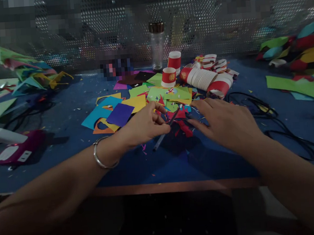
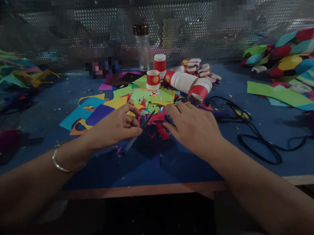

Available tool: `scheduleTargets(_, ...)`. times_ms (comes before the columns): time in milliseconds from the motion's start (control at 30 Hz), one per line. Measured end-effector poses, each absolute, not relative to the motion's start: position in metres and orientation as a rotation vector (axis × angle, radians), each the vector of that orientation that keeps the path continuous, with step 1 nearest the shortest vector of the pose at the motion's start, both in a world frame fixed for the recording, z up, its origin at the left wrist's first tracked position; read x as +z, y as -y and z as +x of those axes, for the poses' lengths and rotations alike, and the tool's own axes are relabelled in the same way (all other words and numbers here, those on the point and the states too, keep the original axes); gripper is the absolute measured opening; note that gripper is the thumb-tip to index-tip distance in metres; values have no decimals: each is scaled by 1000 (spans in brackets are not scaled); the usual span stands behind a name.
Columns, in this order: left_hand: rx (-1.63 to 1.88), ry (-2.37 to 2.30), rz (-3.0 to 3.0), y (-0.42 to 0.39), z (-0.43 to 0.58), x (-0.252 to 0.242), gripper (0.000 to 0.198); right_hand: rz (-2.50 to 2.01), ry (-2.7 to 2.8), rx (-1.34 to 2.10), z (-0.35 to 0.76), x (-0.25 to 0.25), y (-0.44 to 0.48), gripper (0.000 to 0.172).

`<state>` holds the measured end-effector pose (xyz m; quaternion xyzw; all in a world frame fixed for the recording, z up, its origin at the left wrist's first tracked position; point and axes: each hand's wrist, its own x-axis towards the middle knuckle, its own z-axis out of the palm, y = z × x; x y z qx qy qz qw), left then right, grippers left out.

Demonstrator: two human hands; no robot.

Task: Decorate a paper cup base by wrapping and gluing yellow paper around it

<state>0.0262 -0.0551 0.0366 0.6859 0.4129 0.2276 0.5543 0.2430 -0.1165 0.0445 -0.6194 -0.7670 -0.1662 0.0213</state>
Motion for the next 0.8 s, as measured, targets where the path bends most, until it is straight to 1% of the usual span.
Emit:
scheduleTargets(167, 527, -805, 1439, 61, 50, 32, 41, -1432, 2577, -444, 241, 34, 119, 36)
scheduleTargets(233, 596, -740, 1365, 63, 54, 32, 44, -1428, 2551, -420, 243, 33, 118, 35)
scheduleTargets(300, 693, -726, 1356, 63, 53, 31, 45, -1521, 2457, -398, 247, 34, 117, 37)
scheduleTargets(333, 746, -734, 1386, 63, 51, 31, 43, -1558, 2408, -388, 248, 34, 116, 38)
scheduleTargets(400, 812, -759, 1501, 63, 46, 30, 30, -1578, 2346, -366, 251, 35, 116, 38)
scheduleTargets(467, 794, -774, 1650, 64, 40, 28, 14, -1557, 2308, -340, 251, 35, 115, 37)
scheduleTargets(533, 736, -752, 1898, 68, 34, 24, 6, -1542, 2264, -282, 250, 34, 115, 34)
scheduleTargets(600, 686, -632, 2280, 74, 31, 18, 12, -1526, 2198, -175, 249, 34, 115, 30)
scheduleTargets(667, 542, -452, 2646, 83, 29, 11, 18, -1536, 2117, -42, 248, 37, 116, 24)
scheduleTargets(733, 396, -345, 2840, 91, 28, 4, 21, -1578, 2040, 90, 248, 40, 118, 20)
scheduleTargets(800, 303, -301, 2933, 99, 27, 0, 31, -1612, 1976, 241, 247, 42, 121, 18)
